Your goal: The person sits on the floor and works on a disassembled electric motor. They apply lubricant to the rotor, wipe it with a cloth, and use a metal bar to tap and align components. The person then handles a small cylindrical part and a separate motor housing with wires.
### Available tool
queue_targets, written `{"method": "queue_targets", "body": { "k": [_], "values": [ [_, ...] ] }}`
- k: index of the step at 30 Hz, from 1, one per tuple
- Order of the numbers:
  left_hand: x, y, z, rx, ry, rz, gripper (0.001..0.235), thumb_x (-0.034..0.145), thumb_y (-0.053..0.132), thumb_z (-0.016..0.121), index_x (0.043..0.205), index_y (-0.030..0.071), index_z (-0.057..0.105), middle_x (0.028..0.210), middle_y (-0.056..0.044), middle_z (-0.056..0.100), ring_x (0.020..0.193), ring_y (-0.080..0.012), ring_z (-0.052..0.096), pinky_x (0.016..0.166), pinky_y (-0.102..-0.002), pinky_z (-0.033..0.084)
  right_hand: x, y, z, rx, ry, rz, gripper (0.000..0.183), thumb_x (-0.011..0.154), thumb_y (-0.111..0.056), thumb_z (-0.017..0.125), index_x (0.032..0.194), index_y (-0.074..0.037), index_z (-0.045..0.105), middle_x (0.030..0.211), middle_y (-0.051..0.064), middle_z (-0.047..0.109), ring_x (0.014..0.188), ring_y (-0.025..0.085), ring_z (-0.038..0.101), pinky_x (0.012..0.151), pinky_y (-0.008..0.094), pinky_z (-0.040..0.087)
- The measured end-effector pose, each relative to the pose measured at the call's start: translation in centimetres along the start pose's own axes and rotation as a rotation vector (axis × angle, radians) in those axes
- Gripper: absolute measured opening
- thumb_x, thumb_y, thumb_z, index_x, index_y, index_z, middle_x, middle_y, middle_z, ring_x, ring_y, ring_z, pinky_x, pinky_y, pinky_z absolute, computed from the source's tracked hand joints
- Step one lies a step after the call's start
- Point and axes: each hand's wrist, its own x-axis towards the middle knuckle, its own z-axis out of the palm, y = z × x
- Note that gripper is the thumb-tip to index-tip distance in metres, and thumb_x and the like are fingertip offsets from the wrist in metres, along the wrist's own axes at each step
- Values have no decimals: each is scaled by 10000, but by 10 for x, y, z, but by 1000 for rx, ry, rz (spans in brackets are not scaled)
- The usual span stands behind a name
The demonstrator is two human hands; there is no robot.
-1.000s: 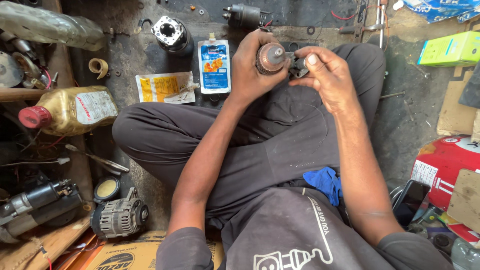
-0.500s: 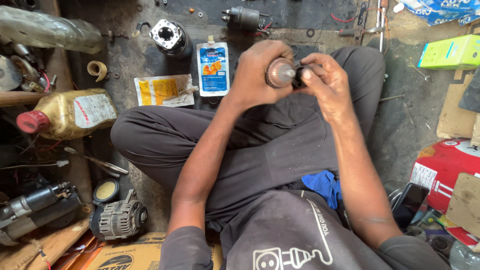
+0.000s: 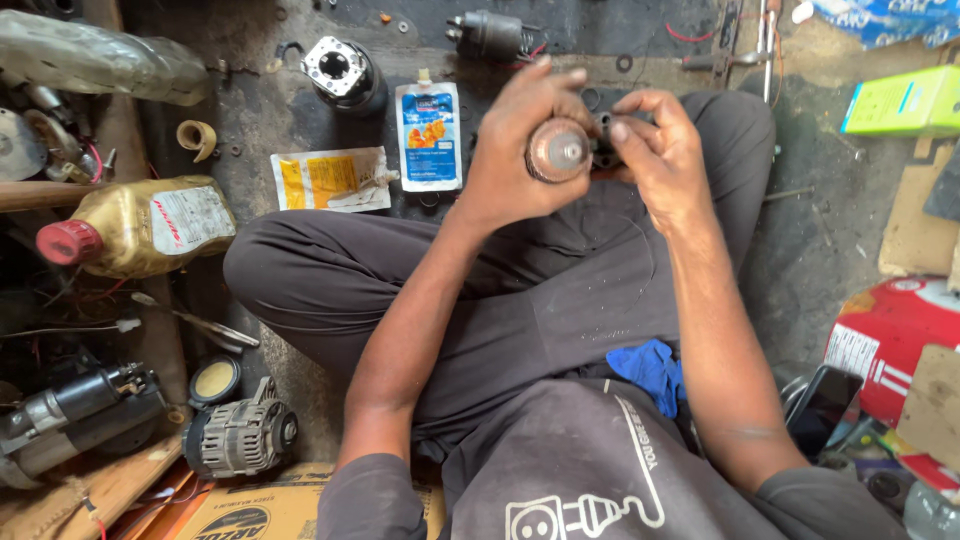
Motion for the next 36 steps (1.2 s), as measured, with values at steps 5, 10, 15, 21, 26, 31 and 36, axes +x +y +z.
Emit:
{"method": "queue_targets", "body": {
  "k": [5, 10, 15, 21, 26, 31, 36],
  "values": [
    [4, 4, -6, 52, -7, -18, 308, 743, 93, 839, 979, 93, 641, 997, -42, 720, 1158, -313, 704, 1216, -536, 367, -2, -1, -3, 52, -48, 3, 279, 1059, -151, 652, 1287, -71, 513, 1162, 73, 661, 1064, 139, 662, 858, 360, 648],
    [-1, 4, -5, 5, -15, -59, 308, 764, 85, 850, 991, 96, 642, 969, -39, 697, 1047, -285, 701, 1165, -470, 455, -5, 1, -3, 32, -67, 5, 240, 1071, -179, 633, 1256, -61, 538, 1161, 75, 663, 1076, 146, 668, 907, 375, 645],
    [-3, 1, -5, 116, 55, -7, 377, 750, 95, 878, 1022, 85, 617, 967, -68, 665, 975, -312, 672, 1080, -461, 468, -2, 4, -5, 6, -83, -14, 217, 1086, -182, 620, 1243, -47, 555, 1151, 56, 645, 1063, 131, 656, 913, 359, 636],
    [-9, -5, 3, 150, 121, 21, 368, 787, 142, 886, 1030, 84, 617, 992, -83, 678, 1041, -330, 682, 1063, -431, 498, -2, 14, -4, -174, -140, -162, 218, 1101, -91, 618, 1294, -22, 543, 1140, 40, 612, 1024, 95, 605, 876, 307, 601],
    [-11, -8, 4, 260, 183, 135, 393, 787, 177, 879, 1055, 68, 613, 985, -89, 669, 1093, -357, 683, 1154, -490, 441, -4, 3, 7, -163, -66, -180, 191, 1068, -104, 619, 1237, -52, 547, 1065, 16, 620, 946, 54, 601, 784, 260, 608],
    [-17, -9, 12, 303, 231, 132, 446, 750, 242, 902, 1054, 69, 626, 979, -95, 690, 967, -321, 691, 1126, -501, 446, -20, -16, 19, -1132, 231, -703, 210, 934, -48, 794, 1107, -19, 679, 972, 107, 661, 884, 219, 630, 748, 365, 526],
    [-16, -11, 20, 267, 255, 133, 450, 764, 246, 897, 1077, 70, 627, 1001, -100, 699, 1015, -326, 686, 1122, -482, 459, -23, -31, 23, -1153, 193, -867, 197, 918, -7, 820, 1063, 7, 686, 999, 116, 641, 854, 264, 628, 772, 394, 526]
  ]
}}
